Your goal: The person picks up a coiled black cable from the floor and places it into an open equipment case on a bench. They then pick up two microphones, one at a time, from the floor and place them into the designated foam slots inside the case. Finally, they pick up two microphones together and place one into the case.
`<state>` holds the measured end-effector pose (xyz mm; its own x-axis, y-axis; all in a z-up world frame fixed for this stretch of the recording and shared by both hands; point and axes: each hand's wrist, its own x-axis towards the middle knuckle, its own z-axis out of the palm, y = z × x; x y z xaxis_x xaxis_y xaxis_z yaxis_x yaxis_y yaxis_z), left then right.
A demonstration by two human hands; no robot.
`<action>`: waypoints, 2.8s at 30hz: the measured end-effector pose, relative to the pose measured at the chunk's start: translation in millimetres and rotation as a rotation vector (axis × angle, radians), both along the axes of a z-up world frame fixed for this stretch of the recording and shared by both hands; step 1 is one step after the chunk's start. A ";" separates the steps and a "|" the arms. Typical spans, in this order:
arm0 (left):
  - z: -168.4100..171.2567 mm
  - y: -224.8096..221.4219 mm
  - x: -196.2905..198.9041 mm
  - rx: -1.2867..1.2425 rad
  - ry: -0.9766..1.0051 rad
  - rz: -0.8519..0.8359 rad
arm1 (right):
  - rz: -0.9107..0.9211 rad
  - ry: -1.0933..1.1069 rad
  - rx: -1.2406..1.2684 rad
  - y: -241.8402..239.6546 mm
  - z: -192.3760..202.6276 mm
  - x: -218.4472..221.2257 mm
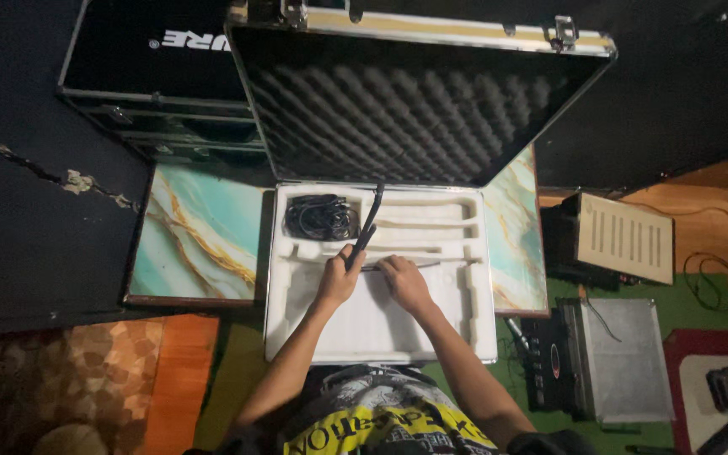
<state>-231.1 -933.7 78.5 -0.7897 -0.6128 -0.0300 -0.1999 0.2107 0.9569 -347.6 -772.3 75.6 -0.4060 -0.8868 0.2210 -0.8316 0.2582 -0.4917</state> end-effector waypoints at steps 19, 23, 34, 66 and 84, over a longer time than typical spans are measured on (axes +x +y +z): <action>-14.5 12.0 3.0 -0.035 0.014 0.007 | -0.084 0.068 -0.009 -8.0 -4.1 2.5; -14.2 12.6 1.7 -0.074 -0.006 -0.014 | -0.068 0.090 -0.097 -15.4 4.4 -7.7; -19.5 14.5 -2.1 -0.036 0.015 -0.065 | -0.101 0.005 0.098 -21.0 -12.3 -24.4; -72.5 22.3 3.2 0.445 -0.046 -0.212 | -0.022 -1.095 -0.418 -5.9 -4.9 10.8; -108.8 18.5 18.7 0.450 0.257 0.226 | -0.349 -1.096 -0.461 -21.2 11.3 -8.6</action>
<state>-212.4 -915.2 -30.3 -0.6566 -0.7389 -0.1516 0.0589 -0.2506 0.9663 -356.2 -793.5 86.9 -0.7724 -0.6234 -0.1217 0.1543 0.0017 -0.9880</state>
